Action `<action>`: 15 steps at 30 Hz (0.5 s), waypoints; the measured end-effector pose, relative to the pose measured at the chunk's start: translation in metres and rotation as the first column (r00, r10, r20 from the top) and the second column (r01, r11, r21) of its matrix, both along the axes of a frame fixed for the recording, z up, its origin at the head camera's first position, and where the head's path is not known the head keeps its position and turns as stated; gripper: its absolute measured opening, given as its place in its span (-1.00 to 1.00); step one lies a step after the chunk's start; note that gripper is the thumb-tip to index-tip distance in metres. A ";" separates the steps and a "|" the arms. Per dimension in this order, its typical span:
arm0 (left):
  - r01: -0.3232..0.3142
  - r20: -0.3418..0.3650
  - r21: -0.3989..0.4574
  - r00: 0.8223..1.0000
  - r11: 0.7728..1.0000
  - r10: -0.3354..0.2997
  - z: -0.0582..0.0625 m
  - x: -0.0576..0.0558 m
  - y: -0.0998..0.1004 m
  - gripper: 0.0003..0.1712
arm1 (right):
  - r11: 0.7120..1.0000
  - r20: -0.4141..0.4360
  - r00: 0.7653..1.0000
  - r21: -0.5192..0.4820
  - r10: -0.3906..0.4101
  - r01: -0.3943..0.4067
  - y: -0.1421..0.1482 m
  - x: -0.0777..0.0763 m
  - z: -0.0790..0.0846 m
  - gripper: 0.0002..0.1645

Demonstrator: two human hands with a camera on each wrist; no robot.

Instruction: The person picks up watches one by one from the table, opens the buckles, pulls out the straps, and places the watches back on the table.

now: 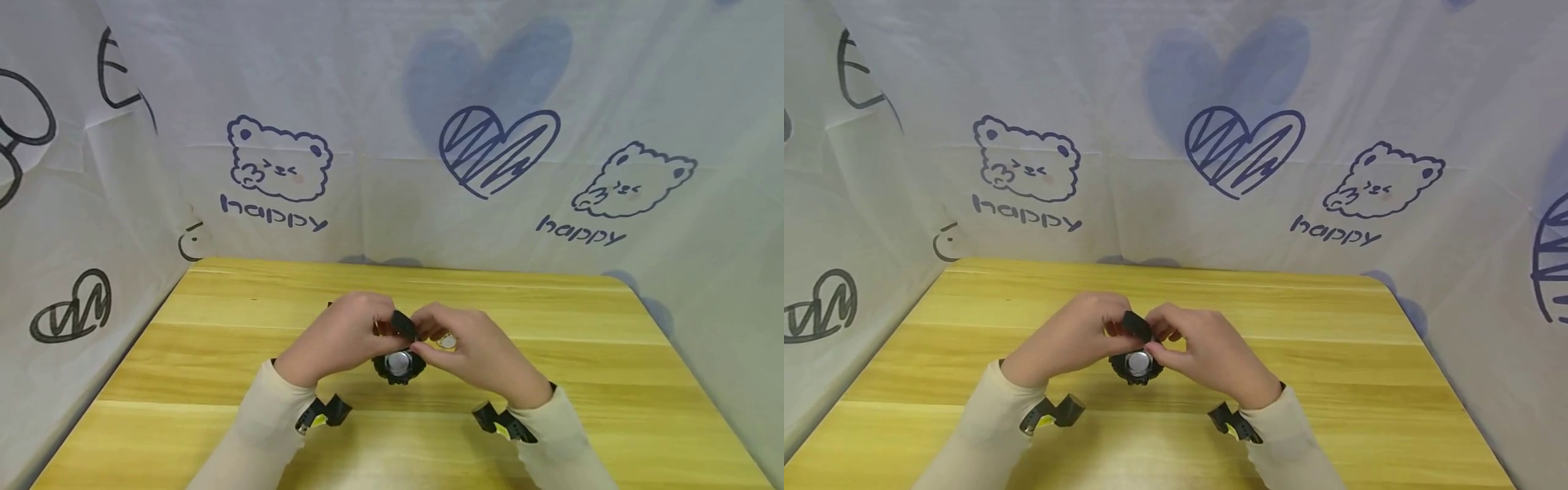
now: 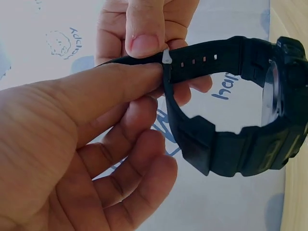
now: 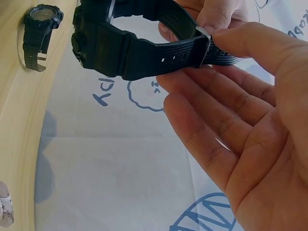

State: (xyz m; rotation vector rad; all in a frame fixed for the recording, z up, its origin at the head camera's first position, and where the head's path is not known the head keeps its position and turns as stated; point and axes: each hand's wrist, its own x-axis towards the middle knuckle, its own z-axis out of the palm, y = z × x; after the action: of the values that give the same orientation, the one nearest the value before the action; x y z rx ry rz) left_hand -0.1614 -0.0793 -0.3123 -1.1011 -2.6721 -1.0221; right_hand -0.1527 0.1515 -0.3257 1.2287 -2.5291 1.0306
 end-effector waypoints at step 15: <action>0.014 -0.069 -0.044 0.997 0.999 -0.017 0.000 -0.002 0.000 -0.83 | 0.997 0.066 0.997 -0.077 0.027 -0.021 -0.001 -0.002 -0.002 -0.74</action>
State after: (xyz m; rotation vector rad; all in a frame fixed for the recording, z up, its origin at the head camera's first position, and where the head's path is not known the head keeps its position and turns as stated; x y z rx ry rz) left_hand -0.1633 -0.0792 -0.3124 -1.1444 -2.6476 -0.9139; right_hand -0.1546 0.1508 -0.3278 1.2269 -2.5046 1.1809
